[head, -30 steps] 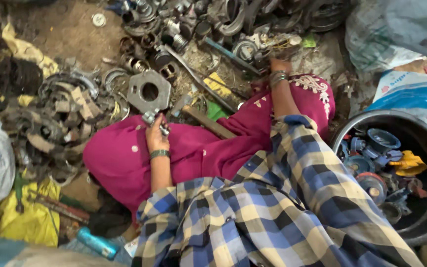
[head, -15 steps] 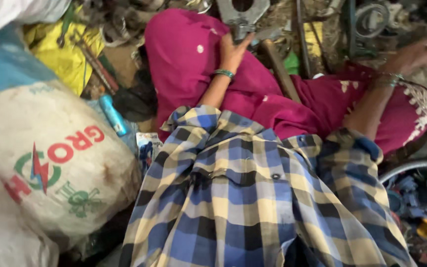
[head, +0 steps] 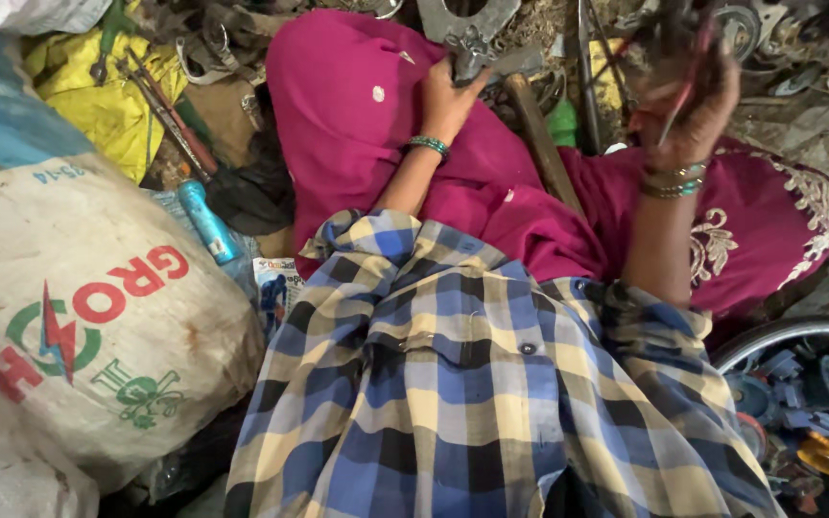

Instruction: The person sits on the floor and uses a hammer and a metal rod to repeatedly strike and adjust a small metal component. They rotate the part and reposition it between strikes, working on different sides of the object.

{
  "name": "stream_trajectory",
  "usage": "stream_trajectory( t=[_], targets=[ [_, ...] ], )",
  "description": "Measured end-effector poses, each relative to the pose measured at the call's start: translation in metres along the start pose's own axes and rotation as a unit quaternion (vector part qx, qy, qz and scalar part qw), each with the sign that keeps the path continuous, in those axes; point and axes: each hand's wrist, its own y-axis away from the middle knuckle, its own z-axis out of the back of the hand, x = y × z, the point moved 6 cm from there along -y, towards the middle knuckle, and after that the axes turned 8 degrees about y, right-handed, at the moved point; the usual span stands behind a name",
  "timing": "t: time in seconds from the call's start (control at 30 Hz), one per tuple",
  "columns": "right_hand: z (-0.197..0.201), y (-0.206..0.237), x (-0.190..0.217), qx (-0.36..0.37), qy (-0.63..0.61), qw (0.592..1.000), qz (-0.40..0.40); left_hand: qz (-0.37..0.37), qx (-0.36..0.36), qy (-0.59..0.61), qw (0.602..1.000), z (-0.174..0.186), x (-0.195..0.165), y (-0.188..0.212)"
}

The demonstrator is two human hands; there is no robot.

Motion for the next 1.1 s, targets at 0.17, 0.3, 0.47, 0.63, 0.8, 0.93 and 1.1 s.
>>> stream_trajectory(
  t=[0.17,0.3,0.47,0.63,0.8,0.93,1.1],
  targets=[
    [0.004,-0.007,-0.061,-0.083,-0.146,0.982,-0.09,-0.029,0.016,-0.019,0.999,-0.005,0.003,0.002],
    [0.003,-0.002,-0.097,-0.1,-0.114,0.976,-0.158,-0.055,0.035,-0.053,0.996,0.001,-0.005,0.002],
    [0.003,0.01,-0.095,-0.044,0.103,0.984,-0.138,-0.141,0.055,-0.208,0.966,0.02,-0.021,0.004],
    [-0.012,0.029,-0.102,0.044,0.117,0.978,-0.169,-0.132,0.001,-0.222,0.966,0.032,-0.021,0.001],
    [-0.02,0.038,-0.116,0.072,0.218,0.956,-0.185,-0.139,-0.021,-0.221,0.965,0.031,-0.021,0.002],
    [-0.035,0.037,-0.103,0.142,0.42,0.894,-0.063,-0.116,-0.014,-0.236,0.965,0.029,-0.019,0.004],
    [-0.046,0.039,-0.095,0.191,0.526,0.829,-0.006,-0.131,-0.032,-0.231,0.964,0.03,-0.02,0.006]
  ],
)
